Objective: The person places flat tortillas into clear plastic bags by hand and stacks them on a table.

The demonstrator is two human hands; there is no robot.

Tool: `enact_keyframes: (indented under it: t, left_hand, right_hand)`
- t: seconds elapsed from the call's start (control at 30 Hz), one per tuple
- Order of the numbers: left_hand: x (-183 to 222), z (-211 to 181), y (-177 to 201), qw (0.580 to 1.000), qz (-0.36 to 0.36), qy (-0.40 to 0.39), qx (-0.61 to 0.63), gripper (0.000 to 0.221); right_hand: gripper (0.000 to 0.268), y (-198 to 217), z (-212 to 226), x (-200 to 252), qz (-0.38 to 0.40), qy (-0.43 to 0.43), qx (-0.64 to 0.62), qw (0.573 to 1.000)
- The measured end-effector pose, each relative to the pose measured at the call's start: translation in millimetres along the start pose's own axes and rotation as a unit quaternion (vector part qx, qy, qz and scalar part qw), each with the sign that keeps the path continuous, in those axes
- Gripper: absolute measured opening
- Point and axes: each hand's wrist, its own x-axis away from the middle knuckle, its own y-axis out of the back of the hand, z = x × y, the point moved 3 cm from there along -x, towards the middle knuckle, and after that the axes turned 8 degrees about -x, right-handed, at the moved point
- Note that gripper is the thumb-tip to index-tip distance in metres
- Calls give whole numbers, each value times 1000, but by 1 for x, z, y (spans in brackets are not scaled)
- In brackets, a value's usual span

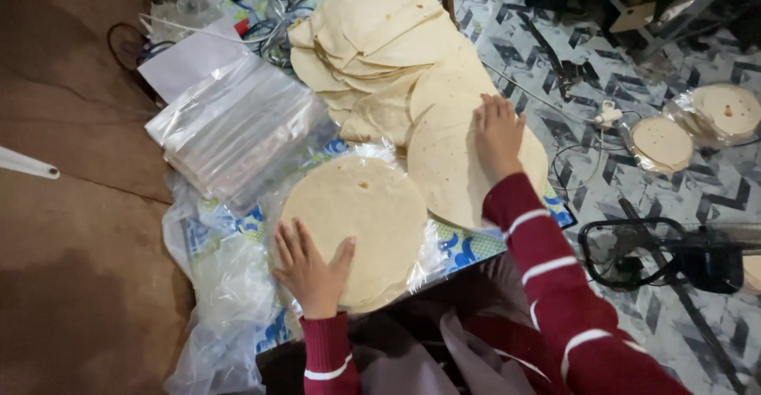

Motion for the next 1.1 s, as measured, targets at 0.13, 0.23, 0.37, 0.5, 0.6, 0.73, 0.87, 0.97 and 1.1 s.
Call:
enact_keyframes:
  t: [0.13,0.23,0.37,0.5,0.6,0.73,0.87,0.97,1.1]
  left_hand:
    - [0,1,0,1000,-11,0,-13,109]
    - [-3,-1,-1,1000,4,13,-10,109]
    - [0,4,-3,1000,12,18,-9,109]
    - [0,4,-3,1000,0,9,6,108]
    - [-1,4,-4,1000,-5,9,3,107]
    - [-1,3,-4,1000,-7,10,-10,107]
    - [-3,1,-5,1000,-9,19,-15,106]
    - [0,2,-6,1000,-7,21,-10,104]
    - [-4,1,-1,1000,-25,9,1,103]
  right_hand:
    - [26,-6,-28,-22,-54,-16,-78,995]
    - [14,-2,-22,-14,-149,104,-61,981]
    - [10,-4,-24,-6,-180,91,-121,972]
    - [9,2,-25,-22,-172,121,-88,974]
    - [8,4,-20,-33,-148,158,-120,969]
    - [8,-8,-14,-33,-126,146,-195,962]
    - [13,-21,7,-40,-119,187,-162,962]
    - [28,-37,19,-37,-83,170,-175,966]
    - [29,-35,7,-36,-178,108,-185,960]
